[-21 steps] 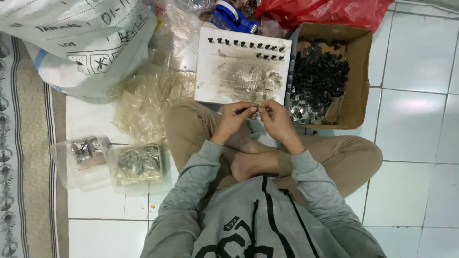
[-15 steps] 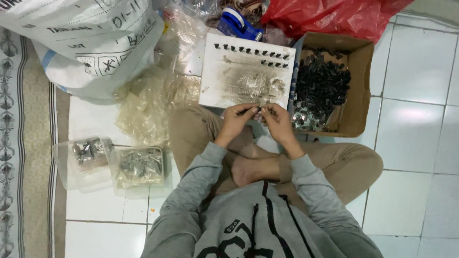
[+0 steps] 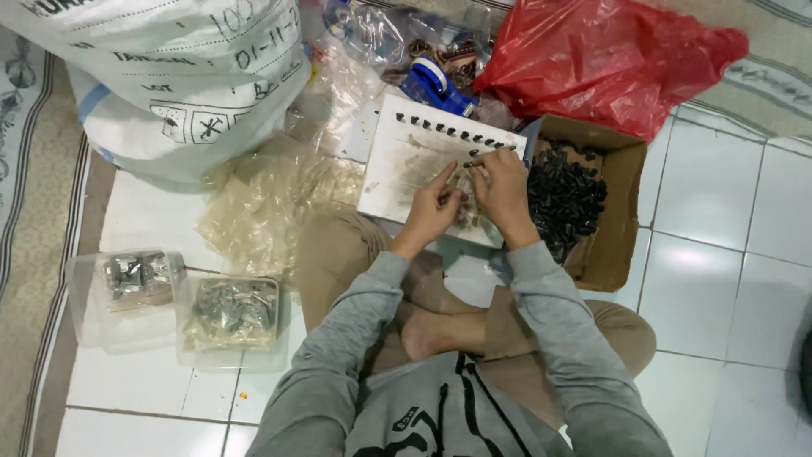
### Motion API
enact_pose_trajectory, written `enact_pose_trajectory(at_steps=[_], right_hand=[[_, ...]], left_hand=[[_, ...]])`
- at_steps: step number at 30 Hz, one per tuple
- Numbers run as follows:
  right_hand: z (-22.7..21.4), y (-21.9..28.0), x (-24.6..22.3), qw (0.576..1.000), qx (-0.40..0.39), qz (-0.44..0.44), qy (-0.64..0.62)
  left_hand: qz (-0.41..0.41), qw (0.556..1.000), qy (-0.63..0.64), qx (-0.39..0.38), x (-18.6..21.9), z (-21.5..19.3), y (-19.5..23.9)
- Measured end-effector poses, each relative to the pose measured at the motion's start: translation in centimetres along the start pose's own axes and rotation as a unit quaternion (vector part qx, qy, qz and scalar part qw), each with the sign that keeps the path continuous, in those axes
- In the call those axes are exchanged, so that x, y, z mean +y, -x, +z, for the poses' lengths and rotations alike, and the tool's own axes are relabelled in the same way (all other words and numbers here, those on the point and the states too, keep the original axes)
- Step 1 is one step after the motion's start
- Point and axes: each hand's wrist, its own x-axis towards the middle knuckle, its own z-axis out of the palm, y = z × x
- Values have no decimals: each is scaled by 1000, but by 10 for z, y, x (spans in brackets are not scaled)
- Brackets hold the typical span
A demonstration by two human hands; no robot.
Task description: Sorting and placing small black components into a white template tray
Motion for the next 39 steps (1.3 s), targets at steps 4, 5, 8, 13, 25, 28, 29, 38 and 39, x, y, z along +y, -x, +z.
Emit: enact_pose_trajectory(at_steps=[4, 5, 8, 13, 25, 28, 29, 38, 39], right_hand=[[19, -26, 17, 998, -14, -21, 59], [25, -31, 21, 996, -21, -30, 80], [34, -36, 23, 993, -38, -37, 108], [37, -40, 23, 991, -43, -32, 122], [26, -33, 29, 995, -22, -13, 92], [1, -28, 29, 998, -4, -11, 60], [-6, -24, 35, 998, -1, -9, 61], [-92, 84, 127, 972, -98, 213, 7], [-100, 102, 140, 942, -166, 292, -10]], left_hand=[[-34, 998, -47, 4, 8, 6, -22], [-41, 997, -61, -2, 2, 9, -30], [-53, 995, -89, -10, -13, 13, -40], [-75, 992, -96, -19, 3, 16, -41], [-92, 990, -101, -35, -18, 13, -45], [-91, 994, -51, -24, -23, 15, -43], [-78, 994, -73, -17, -18, 16, -41], [30, 978, -201, -38, 0, 57, -9], [84, 969, -227, -60, 3, 67, -4]])
